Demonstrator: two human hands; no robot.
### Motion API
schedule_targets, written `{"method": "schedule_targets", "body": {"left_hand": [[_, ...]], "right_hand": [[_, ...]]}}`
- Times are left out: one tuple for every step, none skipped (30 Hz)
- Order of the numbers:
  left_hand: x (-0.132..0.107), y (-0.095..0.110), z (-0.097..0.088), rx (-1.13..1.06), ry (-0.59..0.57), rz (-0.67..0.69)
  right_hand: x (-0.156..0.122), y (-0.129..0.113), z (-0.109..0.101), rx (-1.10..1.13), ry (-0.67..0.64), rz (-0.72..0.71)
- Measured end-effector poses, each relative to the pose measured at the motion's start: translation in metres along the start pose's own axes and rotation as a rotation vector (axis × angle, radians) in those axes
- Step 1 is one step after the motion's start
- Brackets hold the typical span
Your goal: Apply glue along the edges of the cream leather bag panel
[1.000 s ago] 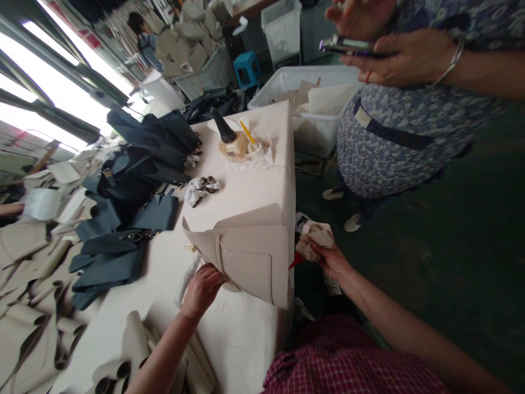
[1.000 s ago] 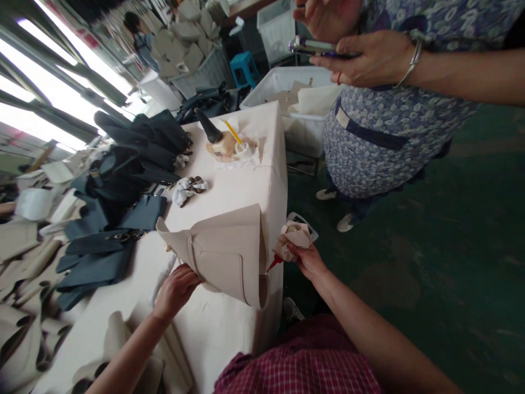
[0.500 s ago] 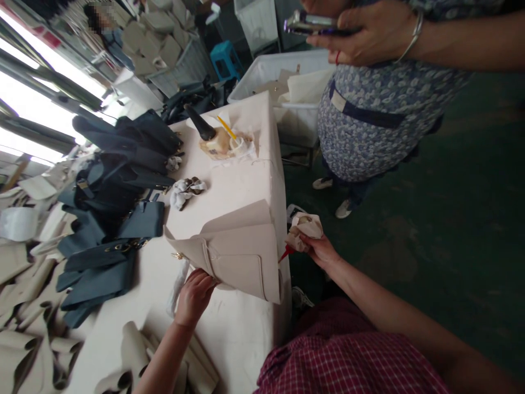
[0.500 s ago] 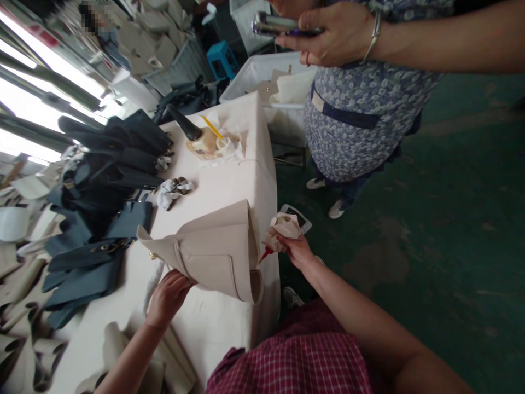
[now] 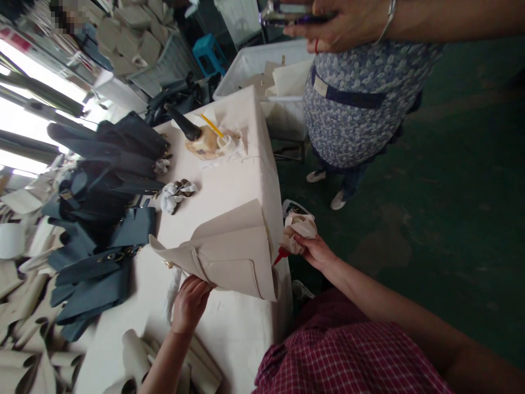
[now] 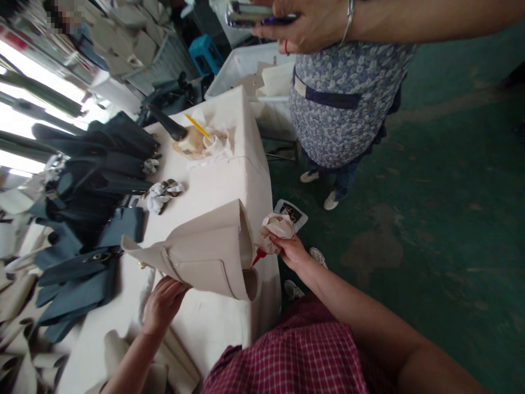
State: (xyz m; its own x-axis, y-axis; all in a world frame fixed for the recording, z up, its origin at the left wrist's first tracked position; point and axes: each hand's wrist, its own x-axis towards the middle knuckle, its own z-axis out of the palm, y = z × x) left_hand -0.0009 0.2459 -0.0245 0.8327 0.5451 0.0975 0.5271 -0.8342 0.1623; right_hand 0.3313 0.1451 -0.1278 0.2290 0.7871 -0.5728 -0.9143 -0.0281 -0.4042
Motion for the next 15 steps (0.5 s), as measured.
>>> {"method": "schedule_targets", "body": {"left_hand": [[0.000, 0.000, 0.000, -0.002, 0.001, 0.000], [0.000, 0.000, 0.000, -0.002, 0.005, -0.003], [0.001, 0.000, 0.000, -0.003, 0.009, -0.004], [0.002, 0.001, -0.001, -0.002, 0.014, -0.006], [0.003, 0.001, -0.001, -0.004, 0.014, -0.007], [0.004, 0.002, -0.002, -0.008, 0.014, -0.006], [0.005, 0.003, -0.003, -0.014, 0.013, -0.006], [0.006, 0.003, -0.004, -0.021, 0.011, -0.008], [0.007, 0.003, -0.005, -0.026, 0.010, -0.012], [0.008, 0.003, -0.005, -0.029, 0.011, -0.018], [0.009, 0.003, -0.006, -0.030, 0.013, -0.024], [0.009, 0.003, -0.006, -0.030, 0.016, -0.029], [0.010, 0.003, -0.006, -0.032, 0.017, -0.031], [0.010, 0.002, -0.007, -0.034, 0.020, -0.032], [0.010, 0.002, -0.007, -0.035, 0.021, -0.031]], "right_hand": [[0.000, 0.001, 0.000, 0.000, -0.003, 0.004], [0.000, 0.001, -0.001, 0.000, -0.005, 0.009], [0.000, 0.002, -0.002, 0.000, -0.005, 0.012], [0.000, 0.002, -0.002, 0.001, -0.003, 0.012], [0.000, 0.003, -0.003, 0.004, 0.002, 0.009], [0.000, 0.002, -0.003, 0.008, 0.009, 0.003], [0.001, 0.001, -0.004, 0.012, 0.015, -0.006], [0.003, 0.000, -0.004, 0.016, 0.021, -0.016], [0.005, -0.002, -0.004, 0.018, 0.025, -0.028], [0.008, -0.005, -0.004, 0.019, 0.028, -0.040], [0.012, -0.009, -0.004, 0.019, 0.031, -0.052], [0.016, -0.012, -0.003, 0.020, 0.033, -0.063], [0.021, -0.016, -0.003, 0.020, 0.036, -0.072], [0.025, -0.019, -0.002, 0.020, 0.039, -0.080], [0.028, -0.022, -0.001, 0.019, 0.041, -0.085]]}}
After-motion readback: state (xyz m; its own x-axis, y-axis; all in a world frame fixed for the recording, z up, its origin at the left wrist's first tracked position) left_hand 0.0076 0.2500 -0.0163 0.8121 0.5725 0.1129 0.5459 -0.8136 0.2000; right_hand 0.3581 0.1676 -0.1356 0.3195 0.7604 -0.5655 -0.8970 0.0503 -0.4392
